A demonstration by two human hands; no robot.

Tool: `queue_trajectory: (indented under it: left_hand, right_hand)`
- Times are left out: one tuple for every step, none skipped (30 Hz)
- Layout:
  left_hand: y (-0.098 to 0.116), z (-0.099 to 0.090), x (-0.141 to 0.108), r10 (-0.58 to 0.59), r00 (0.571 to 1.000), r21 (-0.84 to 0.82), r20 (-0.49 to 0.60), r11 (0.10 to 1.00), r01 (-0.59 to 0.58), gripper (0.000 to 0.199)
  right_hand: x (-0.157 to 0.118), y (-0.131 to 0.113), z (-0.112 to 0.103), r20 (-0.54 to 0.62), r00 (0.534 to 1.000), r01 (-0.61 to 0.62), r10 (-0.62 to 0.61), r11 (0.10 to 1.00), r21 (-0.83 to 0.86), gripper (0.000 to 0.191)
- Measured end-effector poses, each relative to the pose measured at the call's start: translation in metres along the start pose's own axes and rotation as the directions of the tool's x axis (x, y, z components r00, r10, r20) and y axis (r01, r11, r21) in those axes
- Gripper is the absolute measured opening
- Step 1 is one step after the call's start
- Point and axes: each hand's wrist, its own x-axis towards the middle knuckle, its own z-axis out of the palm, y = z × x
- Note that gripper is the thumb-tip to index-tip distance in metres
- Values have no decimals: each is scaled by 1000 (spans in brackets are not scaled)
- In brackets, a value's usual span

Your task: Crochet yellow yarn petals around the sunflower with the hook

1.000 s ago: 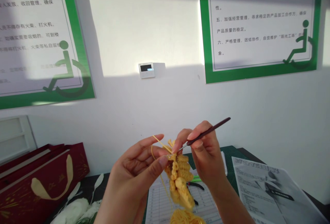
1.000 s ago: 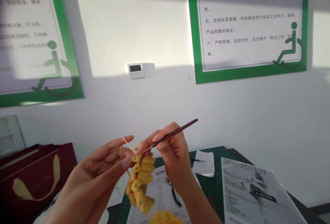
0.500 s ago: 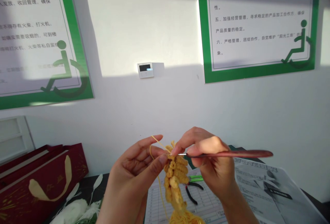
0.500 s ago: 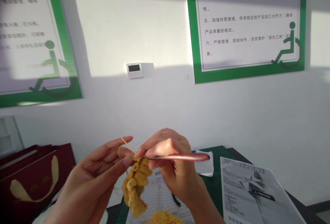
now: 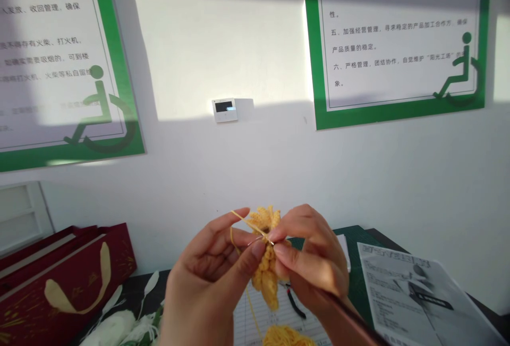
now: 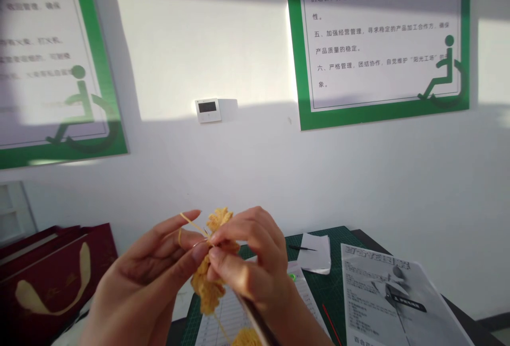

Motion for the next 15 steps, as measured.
queue_trajectory:
  left_hand:
    - [0, -2, 3, -52, 998, -27, 28, 998, 53, 40]
    - [-1, -5, 6, -87, 995, -44, 40, 995, 88, 43]
    - [-1, -7, 8, -115, 992, -54, 45, 992, 117, 46]
    - [-2, -8, 10, -135, 990, -62, 43, 988, 138, 49]
    - [-3, -9, 11, -154, 987, -68, 41, 985, 157, 51]
    - [-3, -9, 12, -169, 985, -77, 42, 982, 172, 51]
    - [-4, -8, 12, -178, 983, -86, 44, 980, 181, 51]
    - [-5, -7, 11, -170, 985, -96, 43, 980, 173, 50]
    - [-5, -5, 11, -141, 989, -103, 35, 984, 144, 49]
    - [-6, -3, 10, -93, 996, -102, 19, 990, 94, 47]
    - [-7, -1, 9, -31, 1000, -89, 0, 996, 31, 46]
    - [-8, 1, 9, 36, 999, -65, -23, 997, -37, 45]
    - [-8, 2, 9, 94, 995, -34, -40, 995, -95, 45]
    - [-9, 2, 9, 135, 989, -3, -52, 991, -136, 45]
    - [-9, 1, 9, 155, 986, 21, -56, 988, -154, 45]
  right_hand:
    - [-2, 6, 1, -23, 999, 46, -46, 998, 35, 32]
    - [-3, 11, 2, -56, 998, 20, -16, 996, 83, 27]
    - [-3, 15, 3, -56, 998, -1, 9, 991, 132, 22]
    - [-2, 19, 3, -60, 998, -18, 28, 985, 172, 17]
    - [-1, 22, 4, -59, 998, -13, 25, 980, 199, 14]
    - [0, 23, 5, -60, 998, 34, -22, 979, 201, 12]
    - [1, 24, 6, -67, 994, 99, -89, 981, 169, 11]
    - [2, 25, 7, -86, 982, 175, -166, 979, 104, 12]
    - [2, 24, 8, -102, 962, 256, -254, 967, 8, 14]
    - [1, 23, 9, -110, 943, 302, -313, 948, -101, 17]
    - [0, 21, 10, -121, 912, 362, -392, 907, -214, 19]
    - [-1, 19, 10, -111, 896, 381, -430, 873, -306, 22]
    - [-2, 17, 10, -60, 873, 438, -484, 832, -340, 24]
    - [-3, 14, 9, -37, 905, 392, -423, 867, -308, 23]
    - [-4, 11, 8, -29, 930, 348, -366, 903, -250, 22]
